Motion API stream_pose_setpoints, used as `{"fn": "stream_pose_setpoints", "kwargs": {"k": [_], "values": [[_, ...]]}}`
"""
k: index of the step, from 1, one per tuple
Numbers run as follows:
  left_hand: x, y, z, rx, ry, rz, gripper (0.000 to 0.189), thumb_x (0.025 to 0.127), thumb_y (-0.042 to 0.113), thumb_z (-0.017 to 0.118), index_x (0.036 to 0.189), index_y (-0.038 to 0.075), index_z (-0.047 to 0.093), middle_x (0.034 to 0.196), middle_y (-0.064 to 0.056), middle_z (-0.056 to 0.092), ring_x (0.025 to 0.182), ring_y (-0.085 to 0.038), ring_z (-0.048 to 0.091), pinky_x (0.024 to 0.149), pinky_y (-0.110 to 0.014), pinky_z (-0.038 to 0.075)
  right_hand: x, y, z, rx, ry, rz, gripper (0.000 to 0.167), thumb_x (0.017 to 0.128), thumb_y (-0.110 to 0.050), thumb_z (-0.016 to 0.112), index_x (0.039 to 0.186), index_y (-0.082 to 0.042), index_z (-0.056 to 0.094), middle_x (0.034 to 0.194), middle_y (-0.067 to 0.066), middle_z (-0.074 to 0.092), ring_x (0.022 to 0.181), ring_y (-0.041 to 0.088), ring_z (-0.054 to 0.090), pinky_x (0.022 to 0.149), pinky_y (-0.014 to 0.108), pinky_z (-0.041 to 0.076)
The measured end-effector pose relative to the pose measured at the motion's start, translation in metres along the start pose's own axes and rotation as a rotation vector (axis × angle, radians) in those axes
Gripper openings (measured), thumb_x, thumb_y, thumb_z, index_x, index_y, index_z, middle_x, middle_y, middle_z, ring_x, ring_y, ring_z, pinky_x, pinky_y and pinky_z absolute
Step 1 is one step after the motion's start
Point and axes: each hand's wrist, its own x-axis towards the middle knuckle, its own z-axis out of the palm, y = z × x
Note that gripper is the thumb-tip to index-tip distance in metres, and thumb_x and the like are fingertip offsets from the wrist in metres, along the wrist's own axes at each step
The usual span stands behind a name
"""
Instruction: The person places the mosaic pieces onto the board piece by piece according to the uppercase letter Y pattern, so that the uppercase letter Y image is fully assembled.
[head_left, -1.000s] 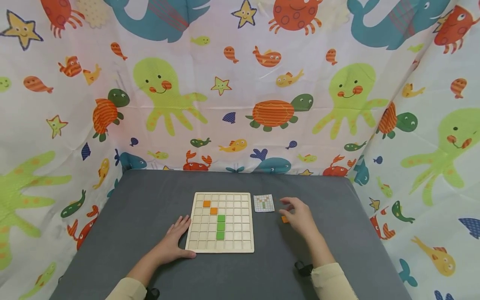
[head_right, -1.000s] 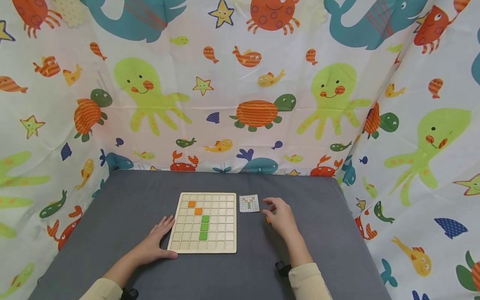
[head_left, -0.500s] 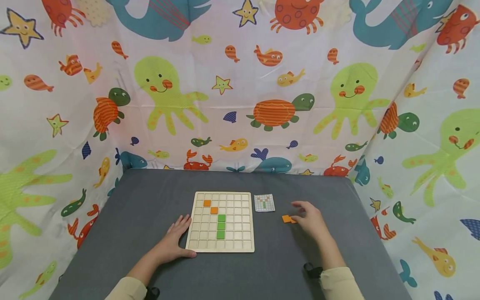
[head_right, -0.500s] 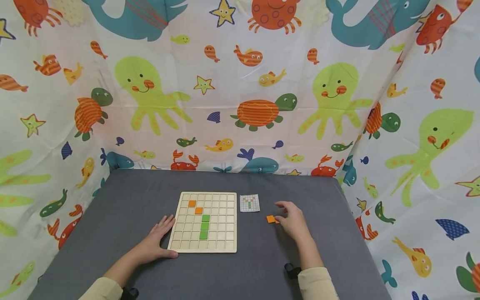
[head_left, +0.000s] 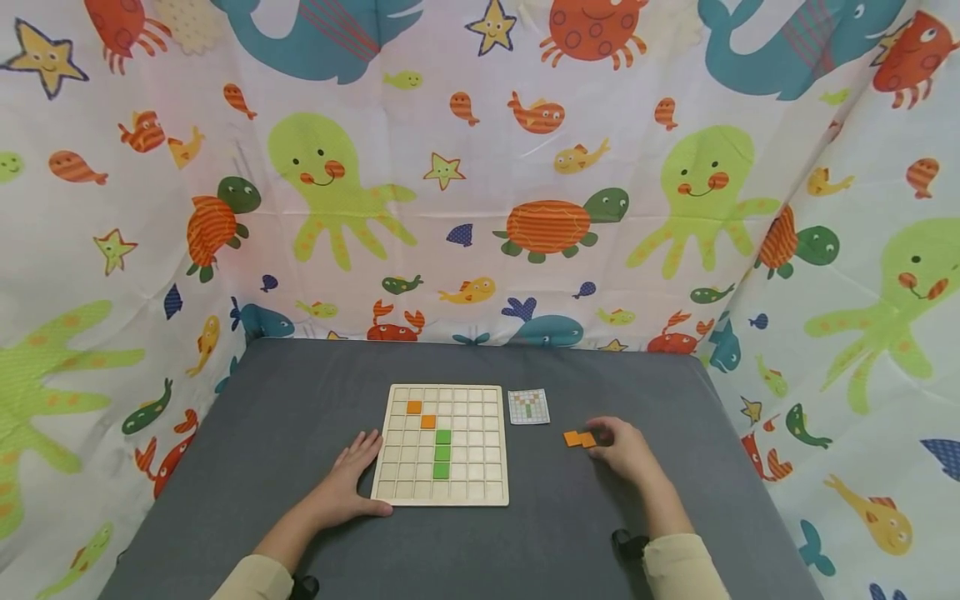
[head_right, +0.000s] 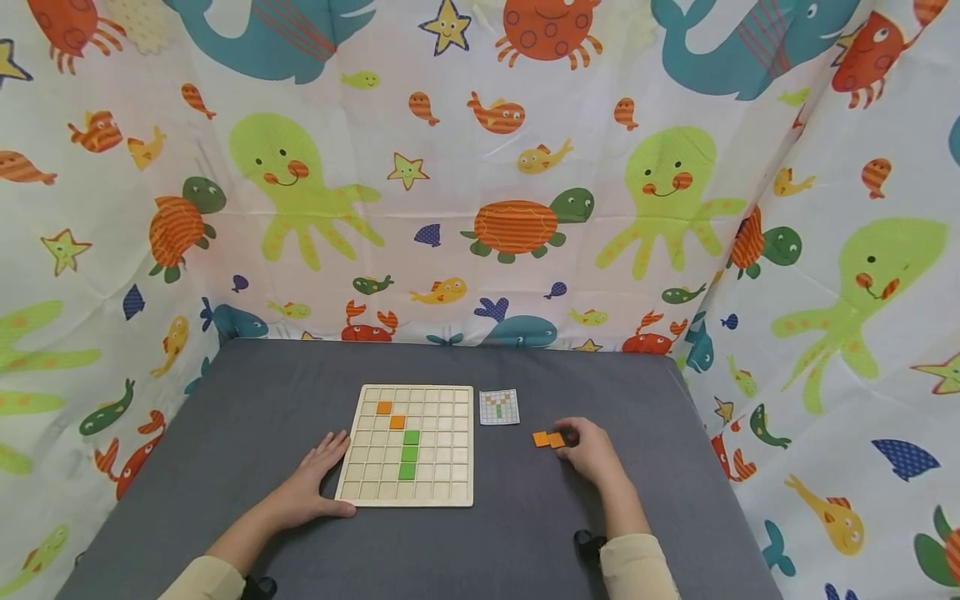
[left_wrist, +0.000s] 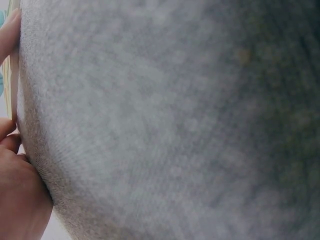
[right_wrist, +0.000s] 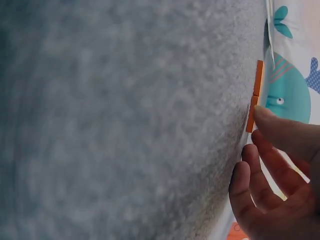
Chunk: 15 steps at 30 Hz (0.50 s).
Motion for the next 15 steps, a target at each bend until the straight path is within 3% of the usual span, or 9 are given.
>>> {"fn": "stream_pose_setpoints", "kwargs": {"k": [8,15], "values": [[0.0006,-0.0029,0.0012,0.001,0.006,0.012,0.129,0.065,0.059,0.089,0.162,0.008,0.021,0.17,-0.012,0.014,0.157,-0.037,0.002,0.124,-0.06,0.005,0.0021,0.0054,0.0034,-0.04,0.02,-0.052,0.035,0.086,-0.005,0.078,0.12,-0.009,0.073,0.119,0.014,0.068,0.108,0.033,0.064,0.093,0.055,0.052],[0.0009,-0.0053,0.0016,0.005,0.006,0.02,0.129,0.065,0.06,0.088,0.162,0.007,0.021,0.17,-0.012,0.014,0.157,-0.037,0.002,0.124,-0.061,0.005,0.0032,0.003,0.004,-0.077,0.009,-0.058,0.025,0.086,-0.008,0.079,0.11,-0.011,0.077,0.109,0.008,0.069,0.094,0.024,0.061,0.084,0.046,0.053]]}}
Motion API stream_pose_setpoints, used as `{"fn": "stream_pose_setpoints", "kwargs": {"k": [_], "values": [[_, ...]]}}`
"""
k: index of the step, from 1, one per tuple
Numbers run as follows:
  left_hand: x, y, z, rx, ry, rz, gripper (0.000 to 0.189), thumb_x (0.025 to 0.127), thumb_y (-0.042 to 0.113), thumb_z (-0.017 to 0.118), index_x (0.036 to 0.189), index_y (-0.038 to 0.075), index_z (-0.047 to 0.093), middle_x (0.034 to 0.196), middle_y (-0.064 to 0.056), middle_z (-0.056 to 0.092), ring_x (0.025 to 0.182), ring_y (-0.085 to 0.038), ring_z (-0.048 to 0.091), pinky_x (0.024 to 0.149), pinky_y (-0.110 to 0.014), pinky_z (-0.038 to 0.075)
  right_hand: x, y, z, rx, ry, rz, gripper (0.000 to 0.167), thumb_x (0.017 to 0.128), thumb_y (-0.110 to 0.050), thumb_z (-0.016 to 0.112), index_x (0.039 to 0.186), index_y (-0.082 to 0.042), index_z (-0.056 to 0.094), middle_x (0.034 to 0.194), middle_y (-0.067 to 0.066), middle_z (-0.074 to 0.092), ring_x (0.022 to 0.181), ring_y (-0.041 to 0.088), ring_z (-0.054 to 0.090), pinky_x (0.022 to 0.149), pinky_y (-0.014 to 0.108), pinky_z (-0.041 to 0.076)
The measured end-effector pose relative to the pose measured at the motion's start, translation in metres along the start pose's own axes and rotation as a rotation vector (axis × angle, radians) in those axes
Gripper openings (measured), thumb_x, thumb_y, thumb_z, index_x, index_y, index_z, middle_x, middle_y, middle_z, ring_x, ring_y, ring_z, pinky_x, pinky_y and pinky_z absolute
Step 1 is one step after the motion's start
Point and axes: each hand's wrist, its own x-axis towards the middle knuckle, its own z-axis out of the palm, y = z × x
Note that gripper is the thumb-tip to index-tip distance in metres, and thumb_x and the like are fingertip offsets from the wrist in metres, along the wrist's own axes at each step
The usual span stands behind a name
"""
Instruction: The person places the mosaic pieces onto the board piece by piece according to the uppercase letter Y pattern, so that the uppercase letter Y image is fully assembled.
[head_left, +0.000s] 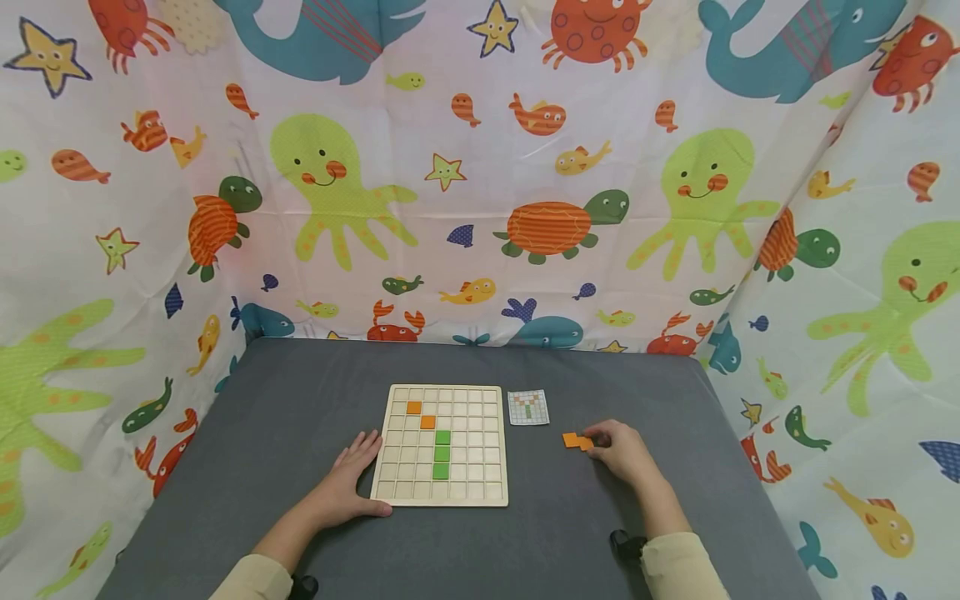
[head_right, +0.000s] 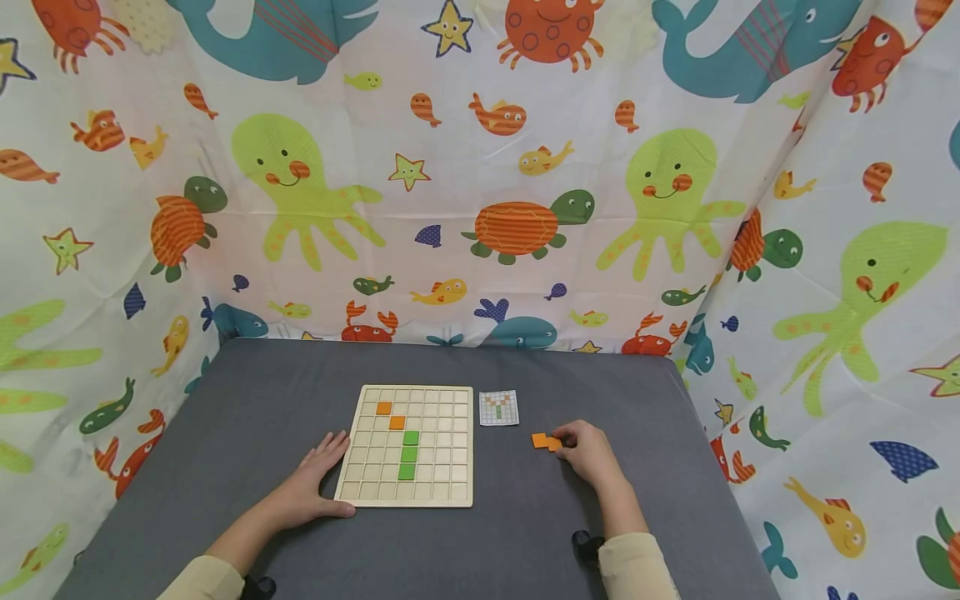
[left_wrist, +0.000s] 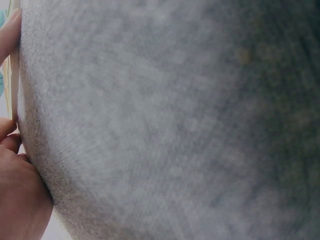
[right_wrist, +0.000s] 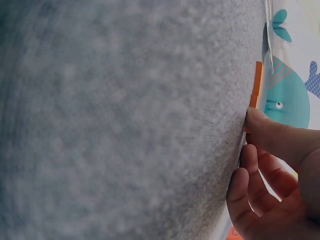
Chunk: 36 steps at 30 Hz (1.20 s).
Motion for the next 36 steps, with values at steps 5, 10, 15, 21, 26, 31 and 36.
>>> {"fn": "stream_pose_setpoints", "kwargs": {"k": [5,10,15,21,26,31,36], "values": [[-0.001,0.001,0.0,-0.003,0.002,0.003,0.129,0.065,0.06,0.088,0.161,0.007,0.021,0.17,-0.012,0.014,0.157,-0.037,0.002,0.124,-0.06,0.005,0.0,-0.002,0.0,-0.019,-0.022,0.006,0.023,0.085,-0.012,0.08,0.108,-0.011,0.077,0.099,0.005,0.066,0.085,0.018,0.058,0.075,0.038,0.05],[-0.001,0.002,-0.001,-0.004,0.003,0.004,0.128,0.066,0.058,0.089,0.161,0.006,0.022,0.17,-0.012,0.015,0.157,-0.037,0.002,0.124,-0.06,0.005,0.001,-0.003,-0.001,-0.038,-0.044,-0.014,0.021,0.087,-0.015,0.08,0.107,-0.012,0.076,0.093,0.002,0.066,0.08,0.015,0.058,0.071,0.035,0.051],[-0.001,0.001,-0.001,-0.003,-0.001,-0.001,0.128,0.066,0.058,0.089,0.161,0.007,0.021,0.17,-0.012,0.014,0.157,-0.037,0.002,0.124,-0.06,0.005,0.0,-0.005,0.0,-0.029,-0.034,-0.032,0.021,0.087,-0.017,0.08,0.107,-0.011,0.075,0.094,0.002,0.066,0.081,0.015,0.059,0.074,0.038,0.053],[-0.001,0.002,-0.001,0.0,0.003,0.001,0.127,0.066,0.057,0.089,0.161,0.006,0.022,0.17,-0.012,0.014,0.157,-0.037,0.002,0.124,-0.061,0.005,0.0,-0.015,0.0,-0.012,0.001,-0.074,0.023,0.087,-0.015,0.08,0.109,-0.01,0.075,0.101,0.004,0.067,0.087,0.017,0.061,0.08,0.042,0.055],[-0.002,0.003,-0.001,-0.005,0.007,-0.005,0.128,0.065,0.056,0.09,0.161,0.007,0.022,0.17,-0.012,0.014,0.157,-0.038,0.002,0.124,-0.061,0.005,0.003,-0.024,0.0,-0.012,0.028,-0.102,0.022,0.087,-0.015,0.08,0.109,-0.01,0.075,0.103,0.005,0.067,0.089,0.018,0.061,0.081,0.042,0.055],[-0.001,0.002,-0.001,-0.003,0.009,-0.006,0.128,0.065,0.057,0.09,0.161,0.007,0.022,0.17,-0.012,0.014,0.157,-0.037,0.002,0.124,-0.061,0.005,0.007,-0.032,0.001,-0.006,0.053,-0.112,0.023,0.087,-0.015,0.08,0.108,-0.011,0.076,0.104,0.005,0.066,0.087,0.017,0.06,0.078,0.038,0.055],[0.0,0.001,-0.001,-0.001,0.007,-0.005,0.128,0.065,0.059,0.089,0.162,0.007,0.021,0.17,-0.012,0.014,0.157,-0.037,0.002,0.124,-0.061,0.005,0.01,-0.041,0.002,-0.002,0.065,-0.134,0.021,0.087,-0.015,0.081,0.107,-0.012,0.076,0.104,0.004,0.067,0.085,0.016,0.06,0.076,0.036,0.054]]}}
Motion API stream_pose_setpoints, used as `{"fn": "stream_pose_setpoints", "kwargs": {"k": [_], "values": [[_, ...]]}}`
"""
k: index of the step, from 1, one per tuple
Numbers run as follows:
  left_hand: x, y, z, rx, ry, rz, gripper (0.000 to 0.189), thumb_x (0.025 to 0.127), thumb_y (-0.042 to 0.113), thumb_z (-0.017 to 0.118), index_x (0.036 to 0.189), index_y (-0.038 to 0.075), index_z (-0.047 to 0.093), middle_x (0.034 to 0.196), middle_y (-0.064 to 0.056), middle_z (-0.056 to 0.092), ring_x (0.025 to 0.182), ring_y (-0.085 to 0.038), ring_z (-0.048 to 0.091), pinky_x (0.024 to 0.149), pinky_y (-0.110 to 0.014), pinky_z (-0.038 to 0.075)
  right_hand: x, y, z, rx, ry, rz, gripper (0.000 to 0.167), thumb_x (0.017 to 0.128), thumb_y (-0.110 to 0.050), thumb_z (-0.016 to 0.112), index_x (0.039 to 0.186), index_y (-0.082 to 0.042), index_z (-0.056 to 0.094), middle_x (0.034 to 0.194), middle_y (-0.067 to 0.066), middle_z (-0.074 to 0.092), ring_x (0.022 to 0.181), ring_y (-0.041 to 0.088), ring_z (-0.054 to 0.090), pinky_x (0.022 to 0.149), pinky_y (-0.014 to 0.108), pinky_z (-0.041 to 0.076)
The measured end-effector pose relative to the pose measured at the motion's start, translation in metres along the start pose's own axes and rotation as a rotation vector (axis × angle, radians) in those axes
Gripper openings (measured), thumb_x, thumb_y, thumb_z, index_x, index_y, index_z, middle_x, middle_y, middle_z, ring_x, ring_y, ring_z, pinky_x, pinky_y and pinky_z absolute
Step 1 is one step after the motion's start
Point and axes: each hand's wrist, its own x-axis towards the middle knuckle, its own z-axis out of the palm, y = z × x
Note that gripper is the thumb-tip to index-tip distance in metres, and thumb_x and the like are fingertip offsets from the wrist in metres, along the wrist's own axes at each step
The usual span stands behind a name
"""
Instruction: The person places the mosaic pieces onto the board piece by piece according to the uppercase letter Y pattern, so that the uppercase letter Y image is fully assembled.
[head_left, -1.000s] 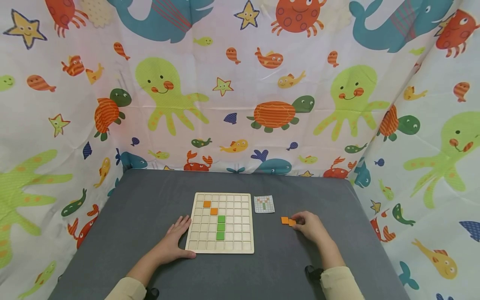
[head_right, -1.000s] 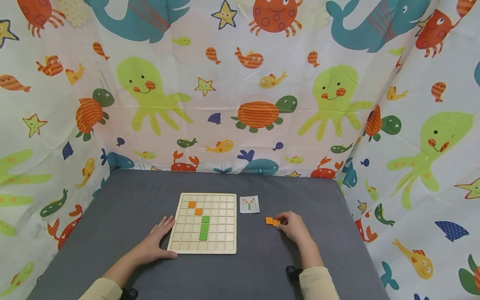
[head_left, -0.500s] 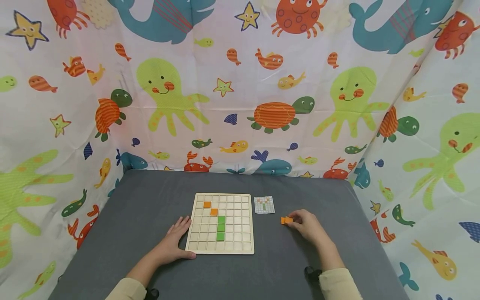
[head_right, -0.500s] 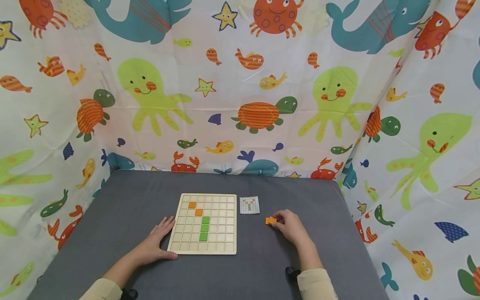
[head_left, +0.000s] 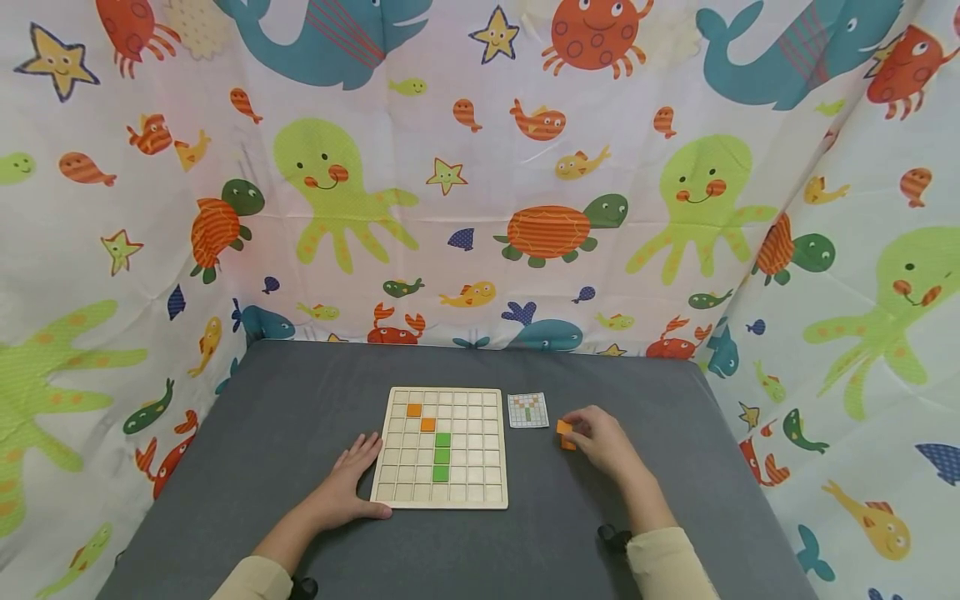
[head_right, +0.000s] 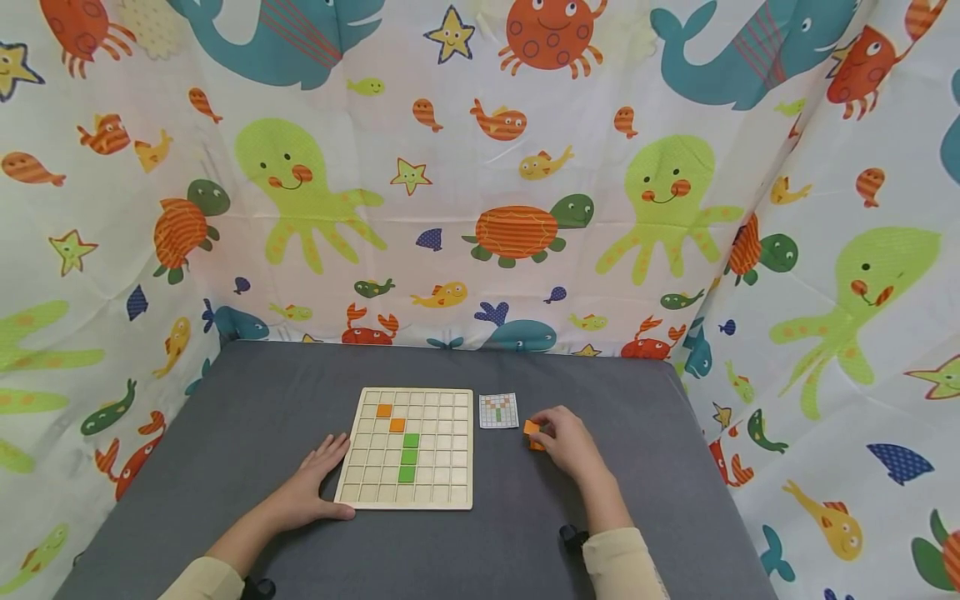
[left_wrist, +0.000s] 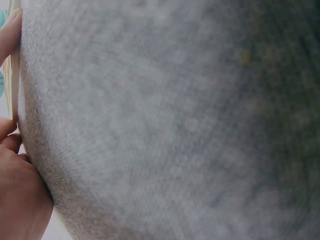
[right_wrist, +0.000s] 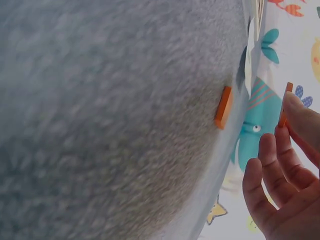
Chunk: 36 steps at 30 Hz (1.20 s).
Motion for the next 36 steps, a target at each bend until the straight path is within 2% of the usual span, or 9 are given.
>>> {"fn": "stream_pose_setpoints", "kwargs": {"k": [9,21,28,36], "values": [[-0.001,0.001,-0.001,-0.002,-0.01,-0.001,0.128,0.066,0.058,0.089,0.162,0.007,0.021,0.17,-0.012,0.014,0.157,-0.038,0.001,0.124,-0.061,0.004,0.004,-0.019,0.004,0.004,-0.009,-0.02,0.022,0.087,-0.016,0.081,0.108,-0.011,0.076,0.107,0.005,0.067,0.088,0.018,0.061,0.078,0.039,0.055],[-0.001,0.001,-0.002,-0.005,-0.017,-0.01,0.128,0.066,0.057,0.089,0.162,0.008,0.02,0.17,-0.012,0.013,0.157,-0.037,0.001,0.124,-0.061,0.004,0.019,-0.048,0.018,0.003,-0.006,-0.1,0.024,0.087,-0.017,0.081,0.109,-0.01,0.076,0.103,0.003,0.067,0.085,0.016,0.061,0.077,0.036,0.054],[-0.001,0.001,-0.004,-0.001,-0.017,-0.016,0.127,0.066,0.056,0.089,0.162,0.008,0.02,0.17,-0.011,0.013,0.157,-0.036,0.001,0.124,-0.06,0.005,0.029,-0.065,0.028,0.016,-0.031,-0.103,0.023,0.088,-0.018,0.079,0.11,-0.011,0.076,0.105,0.004,0.068,0.083,0.013,0.06,0.073,0.032,0.052],[-0.003,0.005,-0.004,0.003,-0.01,0.014,0.127,0.066,0.056,0.089,0.161,0.005,0.022,0.169,-0.015,0.015,0.156,-0.04,0.003,0.123,-0.062,0.006,0.034,-0.081,0.041,0.037,-0.06,-0.104,0.022,0.089,-0.019,0.078,0.109,-0.011,0.076,0.108,0.004,0.068,0.085,0.015,0.061,0.07,0.031,0.053]]}}
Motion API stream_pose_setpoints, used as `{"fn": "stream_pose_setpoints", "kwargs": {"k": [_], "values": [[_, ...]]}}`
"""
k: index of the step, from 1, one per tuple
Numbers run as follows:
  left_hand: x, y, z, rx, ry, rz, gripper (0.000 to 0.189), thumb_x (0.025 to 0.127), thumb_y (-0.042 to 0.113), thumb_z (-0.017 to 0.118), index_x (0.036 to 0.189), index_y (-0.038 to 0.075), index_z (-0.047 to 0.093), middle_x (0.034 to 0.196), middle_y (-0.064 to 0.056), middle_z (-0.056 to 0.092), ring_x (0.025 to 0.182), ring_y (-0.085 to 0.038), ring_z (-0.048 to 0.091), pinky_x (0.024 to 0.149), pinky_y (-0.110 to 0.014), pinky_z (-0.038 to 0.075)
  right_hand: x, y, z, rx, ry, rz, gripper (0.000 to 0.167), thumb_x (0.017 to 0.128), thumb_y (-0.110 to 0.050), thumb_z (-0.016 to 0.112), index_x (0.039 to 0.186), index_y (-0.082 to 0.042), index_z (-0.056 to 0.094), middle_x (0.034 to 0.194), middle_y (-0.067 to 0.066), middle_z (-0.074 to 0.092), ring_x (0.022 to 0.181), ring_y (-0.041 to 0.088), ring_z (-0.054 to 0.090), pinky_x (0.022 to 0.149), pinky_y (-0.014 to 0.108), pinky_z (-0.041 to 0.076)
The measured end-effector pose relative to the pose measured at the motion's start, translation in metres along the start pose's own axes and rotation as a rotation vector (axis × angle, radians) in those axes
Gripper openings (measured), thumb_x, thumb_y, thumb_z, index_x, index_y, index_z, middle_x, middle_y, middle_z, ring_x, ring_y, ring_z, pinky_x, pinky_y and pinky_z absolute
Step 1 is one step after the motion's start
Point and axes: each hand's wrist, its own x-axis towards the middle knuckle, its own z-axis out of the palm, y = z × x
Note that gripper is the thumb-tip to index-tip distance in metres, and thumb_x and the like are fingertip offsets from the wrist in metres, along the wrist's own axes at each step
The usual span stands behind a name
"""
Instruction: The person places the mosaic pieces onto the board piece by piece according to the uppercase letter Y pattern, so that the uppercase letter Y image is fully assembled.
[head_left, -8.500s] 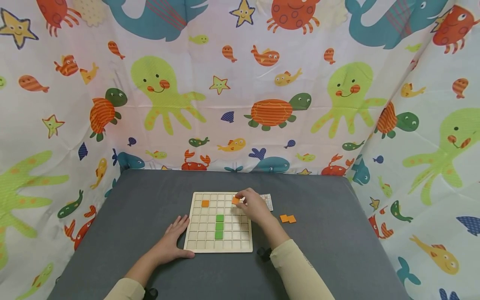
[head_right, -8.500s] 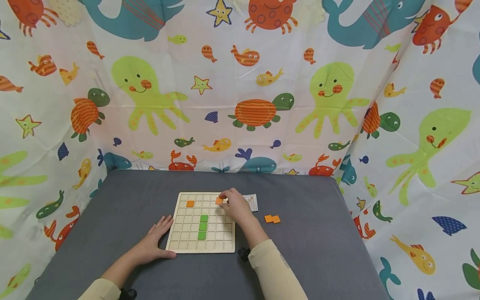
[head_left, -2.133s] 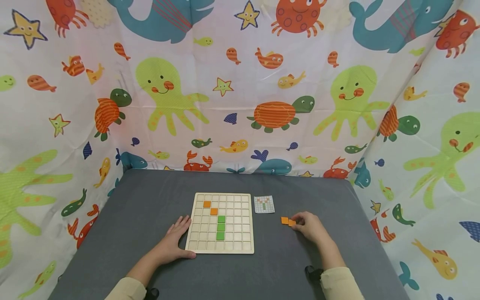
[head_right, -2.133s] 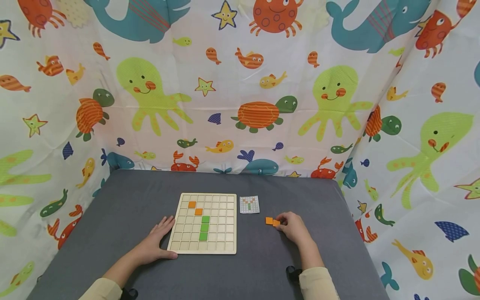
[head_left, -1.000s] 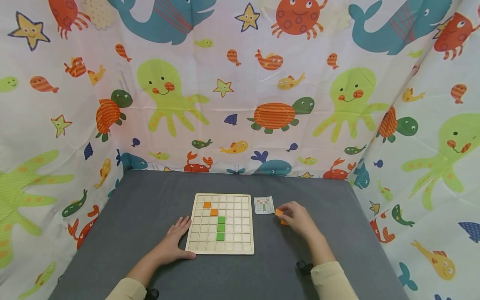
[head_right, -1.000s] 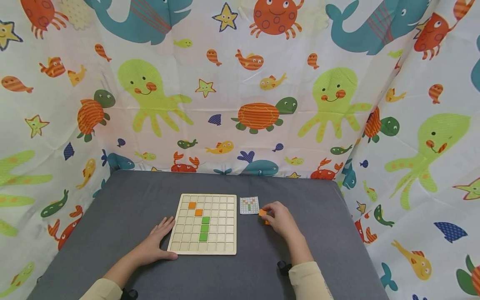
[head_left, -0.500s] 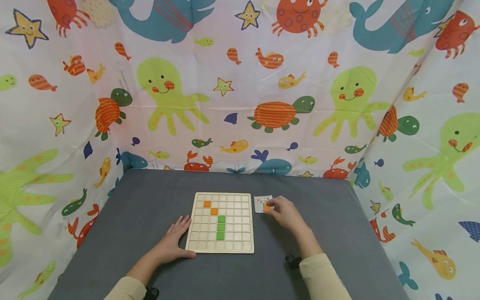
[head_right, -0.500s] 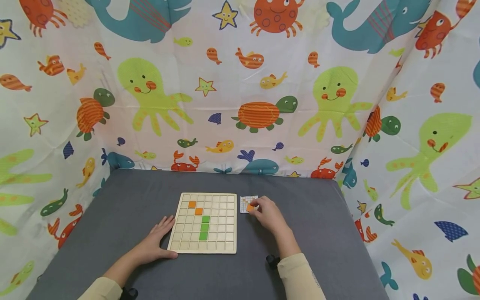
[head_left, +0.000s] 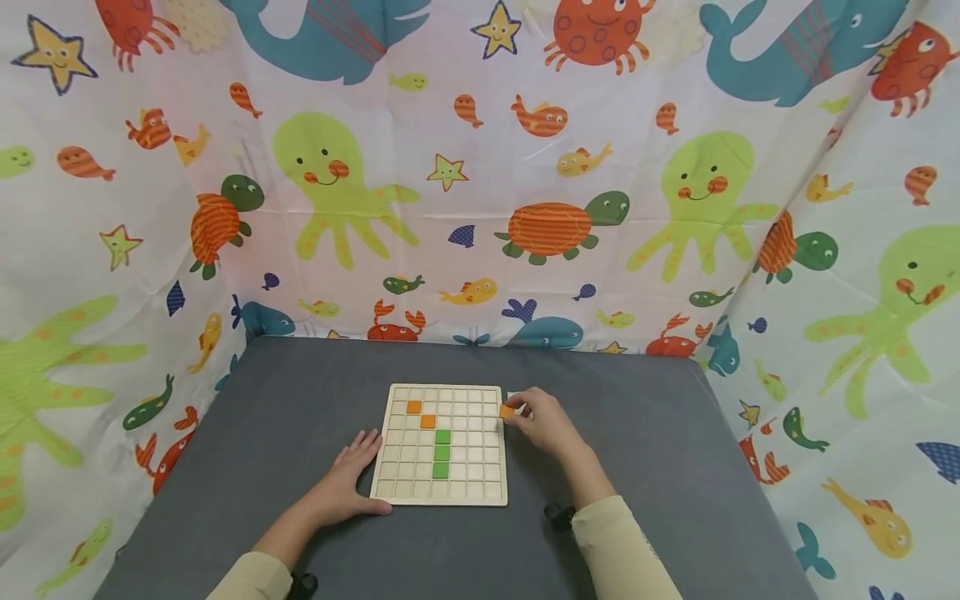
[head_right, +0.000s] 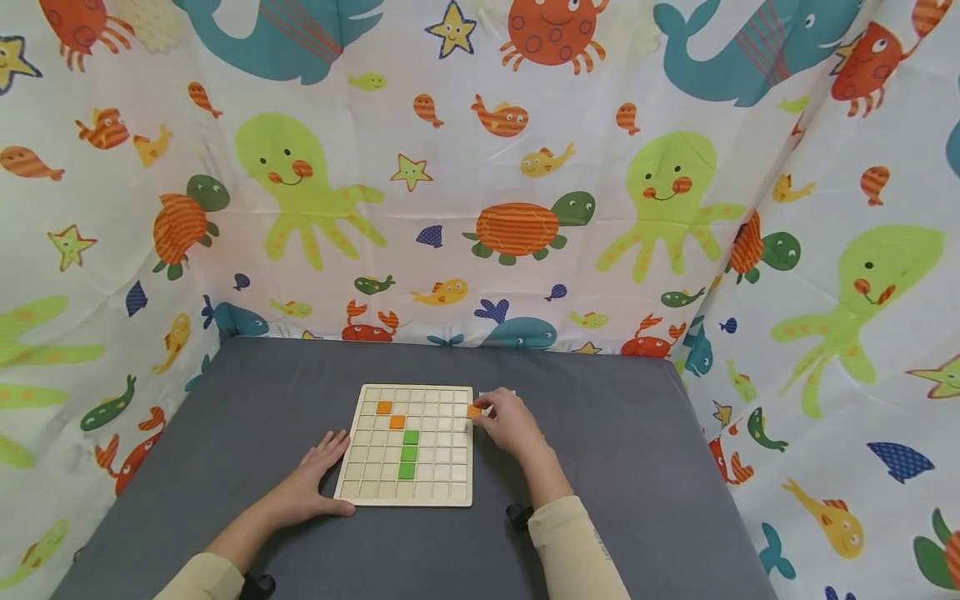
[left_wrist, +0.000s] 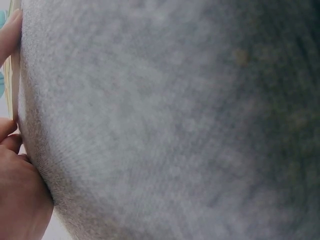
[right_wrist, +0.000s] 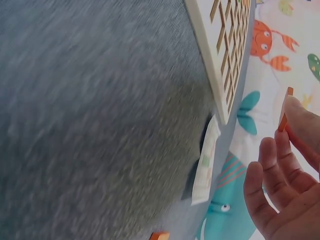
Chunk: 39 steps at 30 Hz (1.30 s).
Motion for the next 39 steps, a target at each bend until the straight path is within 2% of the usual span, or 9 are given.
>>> {"fn": "stream_pose_setpoints", "kwargs": {"k": [1,2,4,8,9,12,23,34,39], "values": [[0.0,0.0,0.0,-0.008,0.0,0.0,0.127,0.067,0.056,0.089,0.161,0.004,0.022,0.169,-0.016,0.015,0.156,-0.04,0.003,0.123,-0.063,0.006,0.001,-0.002,0.002,0.003,-0.003,-0.003,0.022,0.089,-0.019,0.078,0.109,-0.011,0.076,0.108,0.004,0.068,0.086,0.016,0.061,0.071,0.032,0.054],[0.0,0.001,0.0,-0.014,0.001,-0.004,0.127,0.067,0.055,0.09,0.161,0.005,0.022,0.169,-0.015,0.015,0.156,-0.04,0.003,0.123,-0.063,0.006,0.003,-0.003,0.003,0.008,-0.007,-0.011,0.022,0.089,-0.02,0.078,0.109,-0.011,0.076,0.107,0.004,0.068,0.086,0.016,0.061,0.078,0.036,0.055],[0.001,0.0,0.001,-0.019,-0.003,-0.016,0.126,0.067,0.056,0.089,0.161,0.007,0.021,0.17,-0.013,0.014,0.157,-0.038,0.002,0.124,-0.061,0.005,0.005,-0.007,0.006,0.008,-0.011,-0.026,0.021,0.09,-0.02,0.078,0.109,-0.012,0.076,0.106,0.004,0.068,0.085,0.015,0.06,0.078,0.036,0.054],[0.002,-0.001,0.001,-0.026,-0.004,-0.019,0.126,0.067,0.056,0.089,0.162,0.007,0.021,0.17,-0.012,0.014,0.157,-0.038,0.001,0.124,-0.061,0.004,0.009,-0.013,0.012,0.006,-0.029,-0.051,0.022,0.09,-0.022,0.078,0.11,-0.012,0.076,0.104,0.004,0.067,0.083,0.014,0.058,0.076,0.033,0.053],[0.002,-0.001,0.001,-0.024,-0.004,-0.019,0.127,0.067,0.056,0.089,0.162,0.007,0.021,0.17,-0.012,0.014,0.157,-0.038,0.001,0.124,-0.061,0.004,0.01,-0.015,0.014,0.003,-0.037,-0.055,0.022,0.091,-0.023,0.077,0.11,-0.012,0.076,0.103,0.004,0.066,0.083,0.014,0.057,0.069,0.03,0.051],[0.002,-0.001,0.001,-0.018,-0.004,-0.016,0.126,0.067,0.056,0.089,0.161,0.007,0.021,0.17,-0.013,0.015,0.157,-0.038,0.002,0.124,-0.062,0.005,0.013,-0.018,0.019,-0.001,-0.064,-0.065,0.024,0.092,-0.025,0.076,0.112,-0.013,0.075,0.102,0.004,0.065,0.08,0.014,0.056,0.065,0.029,0.05],[0.002,-0.001,0.001,-0.015,0.002,-0.009,0.126,0.067,0.055,0.089,0.161,0.006,0.022,0.169,-0.013,0.015,0.157,-0.038,0.003,0.124,-0.06,0.005,0.024,-0.027,0.04,0.003,-0.11,-0.075,0.023,0.093,-0.024,0.075,0.113,-0.014,0.074,0.111,0.004,0.066,0.086,0.015,0.062,0.067,0.029,0.052],[0.003,-0.003,0.003,-0.007,0.006,-0.019,0.128,0.065,0.054,0.091,0.161,0.006,0.022,0.17,-0.012,0.015,0.157,-0.037,0.002,0.124,-0.06,0.004,0.031,-0.036,0.054,-0.015,-0.144,-0.041,0.021,0.091,-0.022,0.076,0.11,-0.013,0.075,0.109,0.004,0.067,0.092,0.018,0.065,0.078,0.037,0.056],[0.003,-0.004,0.004,-0.001,0.011,-0.021,0.129,0.064,0.055,0.091,0.161,0.007,0.022,0.17,-0.012,0.014,0.157,-0.037,0.001,0.124,-0.06,0.004,0.034,-0.041,0.059,-0.06,-0.154,-0.033,0.022,0.09,-0.024,0.078,0.109,-0.014,0.075,0.105,0.001,0.068,0.096,0.018,0.065,0.083,0.038,0.056]]}}
